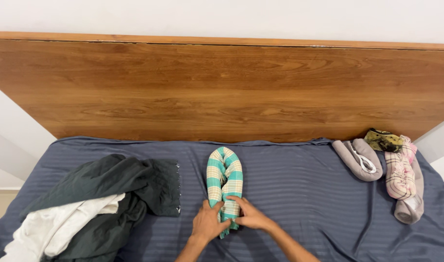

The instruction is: The person folds a green and white checkered towel into a compact roll on a bed. They then fold a white towel with a dark border into a similar roll. The person places the folded towels on the bed.

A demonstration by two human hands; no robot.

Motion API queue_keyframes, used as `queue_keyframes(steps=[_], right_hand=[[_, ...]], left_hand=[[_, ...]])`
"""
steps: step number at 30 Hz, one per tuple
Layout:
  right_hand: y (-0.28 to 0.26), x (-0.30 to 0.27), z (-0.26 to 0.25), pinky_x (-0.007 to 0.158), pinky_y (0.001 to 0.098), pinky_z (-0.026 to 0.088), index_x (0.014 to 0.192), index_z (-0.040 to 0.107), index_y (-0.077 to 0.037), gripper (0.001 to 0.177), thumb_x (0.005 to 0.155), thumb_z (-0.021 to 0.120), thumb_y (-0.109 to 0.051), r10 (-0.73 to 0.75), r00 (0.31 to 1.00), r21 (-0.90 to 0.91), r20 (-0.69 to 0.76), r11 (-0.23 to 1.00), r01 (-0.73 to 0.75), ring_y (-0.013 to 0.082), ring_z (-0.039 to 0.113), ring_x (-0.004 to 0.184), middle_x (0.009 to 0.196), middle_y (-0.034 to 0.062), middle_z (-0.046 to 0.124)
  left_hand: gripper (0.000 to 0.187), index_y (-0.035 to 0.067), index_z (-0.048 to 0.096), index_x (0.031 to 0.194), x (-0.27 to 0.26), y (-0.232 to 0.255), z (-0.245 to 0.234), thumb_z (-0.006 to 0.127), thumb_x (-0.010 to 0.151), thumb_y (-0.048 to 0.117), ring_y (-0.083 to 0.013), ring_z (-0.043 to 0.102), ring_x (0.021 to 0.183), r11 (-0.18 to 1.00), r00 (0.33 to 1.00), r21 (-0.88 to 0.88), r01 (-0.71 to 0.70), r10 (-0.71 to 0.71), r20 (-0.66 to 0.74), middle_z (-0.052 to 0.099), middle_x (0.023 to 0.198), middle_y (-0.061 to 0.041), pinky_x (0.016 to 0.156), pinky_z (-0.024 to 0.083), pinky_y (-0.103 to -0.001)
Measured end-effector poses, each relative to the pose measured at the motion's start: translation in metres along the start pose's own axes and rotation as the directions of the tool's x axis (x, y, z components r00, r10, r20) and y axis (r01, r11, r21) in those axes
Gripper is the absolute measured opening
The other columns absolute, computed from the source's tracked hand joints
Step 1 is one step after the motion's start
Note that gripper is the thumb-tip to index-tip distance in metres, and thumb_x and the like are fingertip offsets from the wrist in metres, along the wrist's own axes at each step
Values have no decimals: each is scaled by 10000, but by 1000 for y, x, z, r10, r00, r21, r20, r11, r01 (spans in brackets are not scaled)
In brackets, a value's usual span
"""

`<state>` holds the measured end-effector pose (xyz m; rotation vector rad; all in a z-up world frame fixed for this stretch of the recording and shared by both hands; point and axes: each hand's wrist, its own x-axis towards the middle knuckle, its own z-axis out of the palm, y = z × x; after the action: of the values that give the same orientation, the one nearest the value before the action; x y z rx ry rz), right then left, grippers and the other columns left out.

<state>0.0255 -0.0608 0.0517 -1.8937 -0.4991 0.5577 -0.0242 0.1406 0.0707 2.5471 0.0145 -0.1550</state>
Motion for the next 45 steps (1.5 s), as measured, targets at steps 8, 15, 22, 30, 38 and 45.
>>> queue_keyframes(steps=[8, 15, 22, 30, 38, 45], right_hand=[[-25, 4, 5, 916, 381, 545, 1433, 566, -175, 664, 794, 607, 5, 68, 991, -456, -113, 883, -113, 299, 656, 1001, 1485, 183, 356], [-21, 7, -5, 1084, 671, 289, 1341, 603, -129, 644, 724, 666, 48, -287, 955, -854, 69, 479, 206, 368, 287, 1461, 1581, 82, 372], [-29, 12, 7, 1114, 777, 124, 1366, 590, -150, 612, 778, 743, -75, -180, 980, -816, 82, 552, 169, 367, 226, 1486, 1527, 51, 413], [-23, 18, 17, 1168, 722, 151, 1271, 652, -85, 501, 780, 747, -123, -306, 945, -838, 115, 481, 257, 312, 306, 1510, 1458, 67, 534], [-28, 16, 9, 1114, 722, 111, 1343, 596, -118, 577, 775, 652, -32, -203, 976, -773, 81, 606, 190, 257, 332, 1446, 1472, 53, 528], [-21, 19, 14, 1147, 605, 274, 1237, 619, -108, 500, 750, 610, 7, -264, 963, -707, 63, 669, 229, 301, 416, 1425, 1328, 74, 597]], left_hand=[[499, 199, 682, 1249, 3, -19, 3, 755, 755, 193, -403, 689, 948, 994, 995, 79, -76, 81, -58, 602, 1143, -218, 808, 581, -498], [521, 214, 618, 1274, 1, -7, 1, 718, 763, 187, -393, 683, 940, 989, 993, 137, -46, 60, -99, 597, 1111, -202, 763, 591, -501], [566, 193, 577, 1303, -9, 5, 8, 750, 805, 400, -414, 635, 1022, 995, 997, 80, -64, 67, -47, 552, 1173, -204, 787, 576, -524], [754, 206, 591, 1304, -8, 8, 2, 854, 651, 475, -406, 611, 1061, 990, 1000, 135, 28, -26, -13, 530, 1227, -187, 799, 583, -512], [566, 223, 675, 1225, 3, -4, 1, 798, 700, 397, -370, 663, 1028, 982, 997, 184, 36, -24, -71, 576, 1189, -163, 803, 596, -483], [709, 293, 611, 1395, 7, -16, -12, 757, 741, 526, -387, 585, 1216, 997, 983, 27, 66, -69, 168, 524, 1336, -176, 981, 520, -503]])
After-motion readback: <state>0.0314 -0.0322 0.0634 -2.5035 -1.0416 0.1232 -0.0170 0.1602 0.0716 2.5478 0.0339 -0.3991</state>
